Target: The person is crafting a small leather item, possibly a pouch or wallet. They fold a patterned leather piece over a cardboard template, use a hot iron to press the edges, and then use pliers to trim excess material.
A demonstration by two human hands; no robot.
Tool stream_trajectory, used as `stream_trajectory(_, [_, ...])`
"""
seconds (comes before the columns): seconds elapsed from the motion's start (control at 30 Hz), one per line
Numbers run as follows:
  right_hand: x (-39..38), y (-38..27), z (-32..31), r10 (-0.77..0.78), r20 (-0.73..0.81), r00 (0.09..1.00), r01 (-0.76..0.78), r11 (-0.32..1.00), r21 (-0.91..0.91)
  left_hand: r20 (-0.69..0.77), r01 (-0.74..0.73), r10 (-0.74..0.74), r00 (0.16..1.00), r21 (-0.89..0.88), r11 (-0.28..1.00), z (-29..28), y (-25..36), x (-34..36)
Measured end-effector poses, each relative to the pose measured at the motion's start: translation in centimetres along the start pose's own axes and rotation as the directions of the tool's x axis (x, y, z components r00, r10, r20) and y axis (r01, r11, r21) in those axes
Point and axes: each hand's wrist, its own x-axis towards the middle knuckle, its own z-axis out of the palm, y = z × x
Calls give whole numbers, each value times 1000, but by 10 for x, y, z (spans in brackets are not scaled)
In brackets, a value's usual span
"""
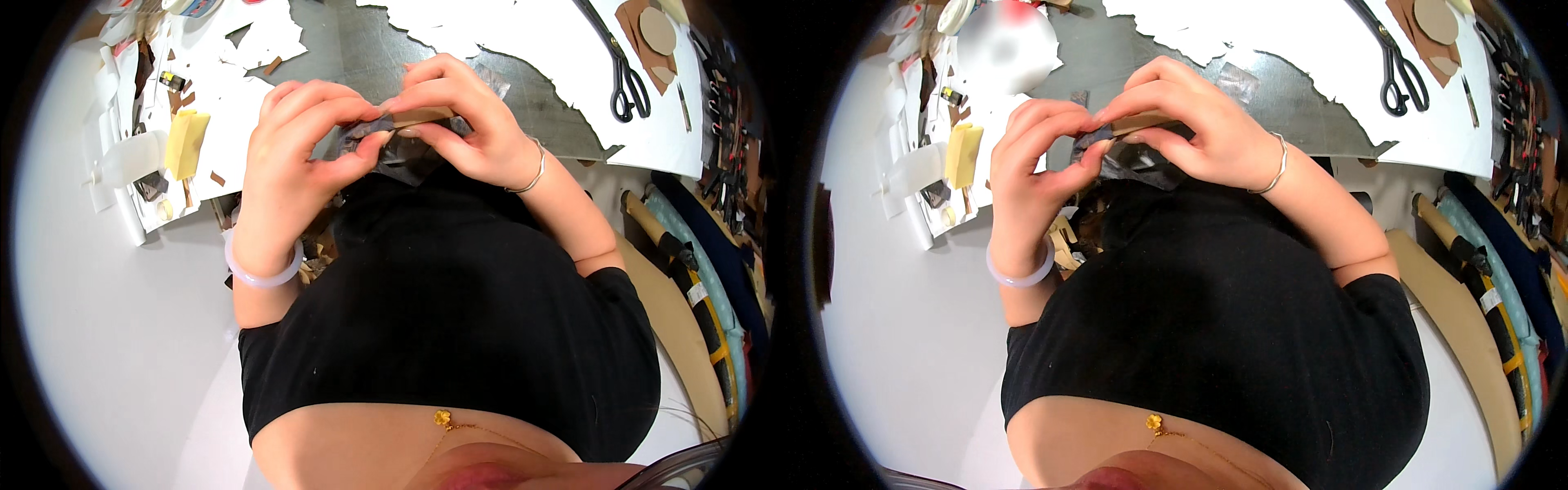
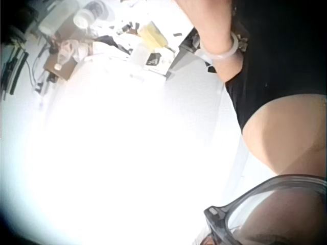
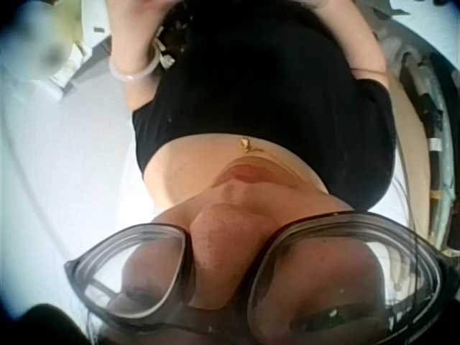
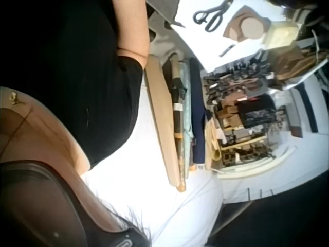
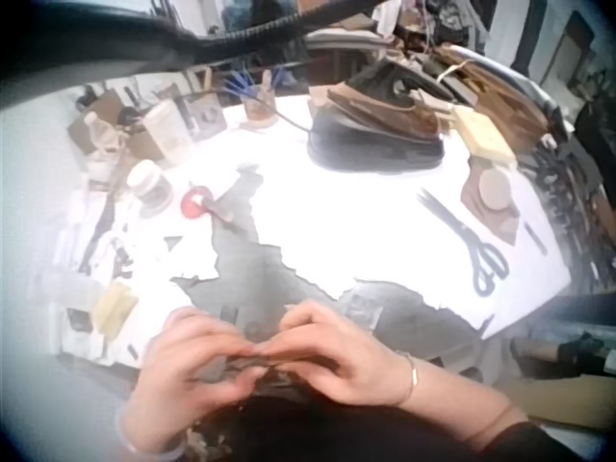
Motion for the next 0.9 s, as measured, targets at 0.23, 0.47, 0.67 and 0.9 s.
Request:
stream_trajectory(0.23, [-4,6,-2,-18,-59,998,20,999,35,-94,46,-68,993,-211,976,23,-12,-4])
stream_trajectory(0.47, [-7,14,-2,-37,-101,994,43,998,55,-82,44,-74,994,-322,946,36,-21,-9])
stream_trajectory(0.67, [-8,18,-3,-34,-108,994,42,997,71,-16,172,-207,978,-500,849,37,-18,-9])
stream_trajectory(0.9, [-10,18,-3,-26,-118,993,37,995,93,-5,187,-258,966,-672,717,48,-21,-13])
